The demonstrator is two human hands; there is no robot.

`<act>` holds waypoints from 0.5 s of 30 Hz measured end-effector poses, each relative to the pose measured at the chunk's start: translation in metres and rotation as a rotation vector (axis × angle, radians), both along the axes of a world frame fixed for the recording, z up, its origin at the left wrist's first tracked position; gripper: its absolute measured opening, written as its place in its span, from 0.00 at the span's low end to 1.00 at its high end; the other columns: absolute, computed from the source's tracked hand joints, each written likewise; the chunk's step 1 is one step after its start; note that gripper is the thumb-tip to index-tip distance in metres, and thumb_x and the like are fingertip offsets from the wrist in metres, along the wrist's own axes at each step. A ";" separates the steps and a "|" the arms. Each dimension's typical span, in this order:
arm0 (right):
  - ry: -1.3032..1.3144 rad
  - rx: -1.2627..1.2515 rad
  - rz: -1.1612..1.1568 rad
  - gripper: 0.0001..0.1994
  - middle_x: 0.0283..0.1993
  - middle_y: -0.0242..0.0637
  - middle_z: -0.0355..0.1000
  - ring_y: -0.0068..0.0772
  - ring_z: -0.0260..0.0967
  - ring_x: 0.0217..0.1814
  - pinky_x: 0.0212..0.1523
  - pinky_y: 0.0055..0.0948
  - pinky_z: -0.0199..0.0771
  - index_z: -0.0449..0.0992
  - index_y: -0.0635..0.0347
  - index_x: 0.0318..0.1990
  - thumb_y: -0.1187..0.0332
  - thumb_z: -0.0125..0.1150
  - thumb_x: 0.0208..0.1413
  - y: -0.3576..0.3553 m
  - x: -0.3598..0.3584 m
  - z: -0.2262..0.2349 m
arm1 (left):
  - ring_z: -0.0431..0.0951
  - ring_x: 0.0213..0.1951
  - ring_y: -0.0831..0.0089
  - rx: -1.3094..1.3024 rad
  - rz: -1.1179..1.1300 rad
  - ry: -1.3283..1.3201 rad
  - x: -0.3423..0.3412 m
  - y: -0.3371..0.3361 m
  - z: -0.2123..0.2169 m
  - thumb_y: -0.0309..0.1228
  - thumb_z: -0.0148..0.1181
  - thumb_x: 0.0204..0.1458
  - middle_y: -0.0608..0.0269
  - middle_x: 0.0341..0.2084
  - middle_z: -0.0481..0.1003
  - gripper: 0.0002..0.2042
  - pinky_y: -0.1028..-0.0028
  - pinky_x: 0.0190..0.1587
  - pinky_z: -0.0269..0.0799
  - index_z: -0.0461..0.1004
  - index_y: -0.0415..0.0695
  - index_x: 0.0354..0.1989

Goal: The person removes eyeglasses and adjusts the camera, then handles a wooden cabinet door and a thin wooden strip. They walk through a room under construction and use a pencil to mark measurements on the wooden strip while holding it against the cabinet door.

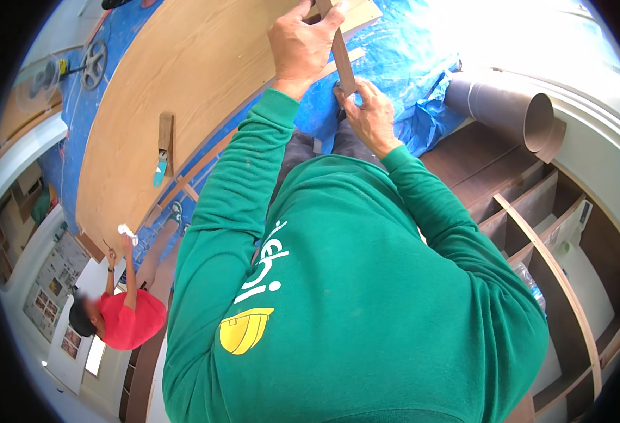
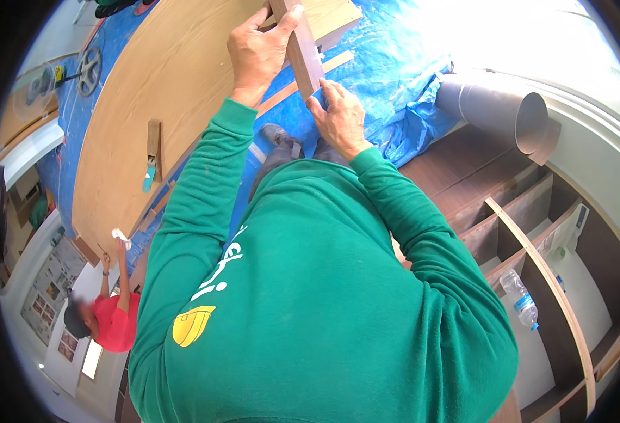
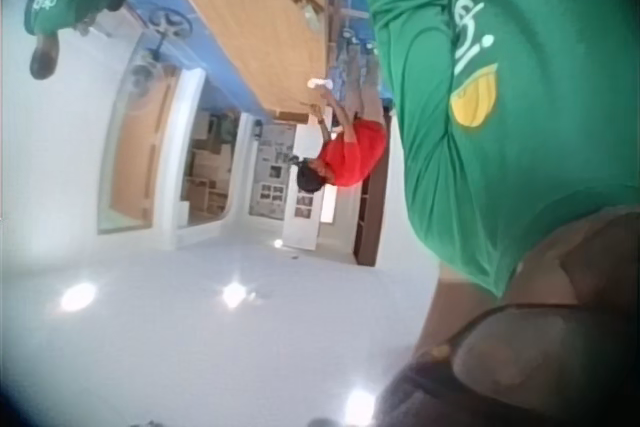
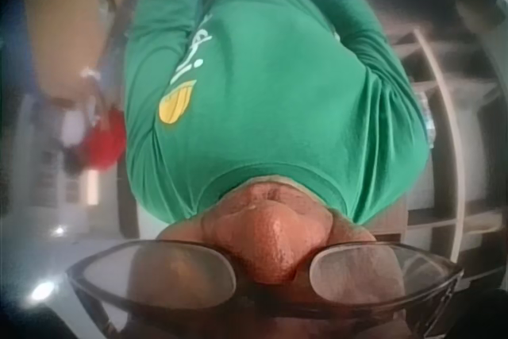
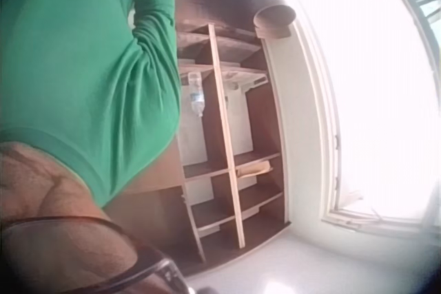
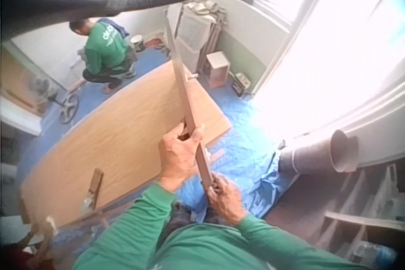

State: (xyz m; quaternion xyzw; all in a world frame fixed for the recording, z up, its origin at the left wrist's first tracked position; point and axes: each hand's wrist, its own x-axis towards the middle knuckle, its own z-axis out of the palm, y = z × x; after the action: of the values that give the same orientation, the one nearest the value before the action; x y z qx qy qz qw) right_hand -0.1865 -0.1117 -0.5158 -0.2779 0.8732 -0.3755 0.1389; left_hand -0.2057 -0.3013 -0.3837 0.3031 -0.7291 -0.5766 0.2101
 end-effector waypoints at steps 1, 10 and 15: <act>0.000 0.000 -0.002 0.24 0.54 0.47 0.80 0.53 0.79 0.52 0.53 0.45 0.79 0.79 0.61 0.57 0.60 0.71 0.55 -0.001 0.000 0.000 | 0.76 0.24 0.78 0.009 -0.028 0.005 0.002 -0.001 0.000 0.36 0.67 0.61 0.63 0.22 0.79 0.13 0.70 0.28 0.74 0.82 0.38 0.44; 0.001 0.017 -0.025 0.24 0.54 0.46 0.79 0.52 0.79 0.52 0.53 0.43 0.79 0.79 0.62 0.56 0.58 0.72 0.55 -0.003 0.001 0.006 | 0.76 0.24 0.78 0.095 0.033 0.033 -0.001 0.003 0.005 0.35 0.65 0.62 0.62 0.21 0.79 0.13 0.70 0.28 0.74 0.82 0.36 0.44; -0.002 0.004 -0.033 0.24 0.54 0.47 0.79 0.51 0.79 0.53 0.54 0.44 0.79 0.79 0.62 0.56 0.58 0.72 0.55 -0.003 0.002 0.007 | 0.77 0.28 0.85 0.002 0.062 0.034 0.001 -0.001 -0.023 0.38 0.72 0.56 0.67 0.27 0.83 0.18 0.77 0.33 0.75 0.84 0.36 0.47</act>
State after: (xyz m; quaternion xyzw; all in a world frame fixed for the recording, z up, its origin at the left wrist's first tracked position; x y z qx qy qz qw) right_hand -0.1848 -0.1148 -0.5093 -0.2627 0.8783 -0.3764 0.1341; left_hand -0.2049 -0.3027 -0.4069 0.3160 -0.7150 -0.5756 0.2401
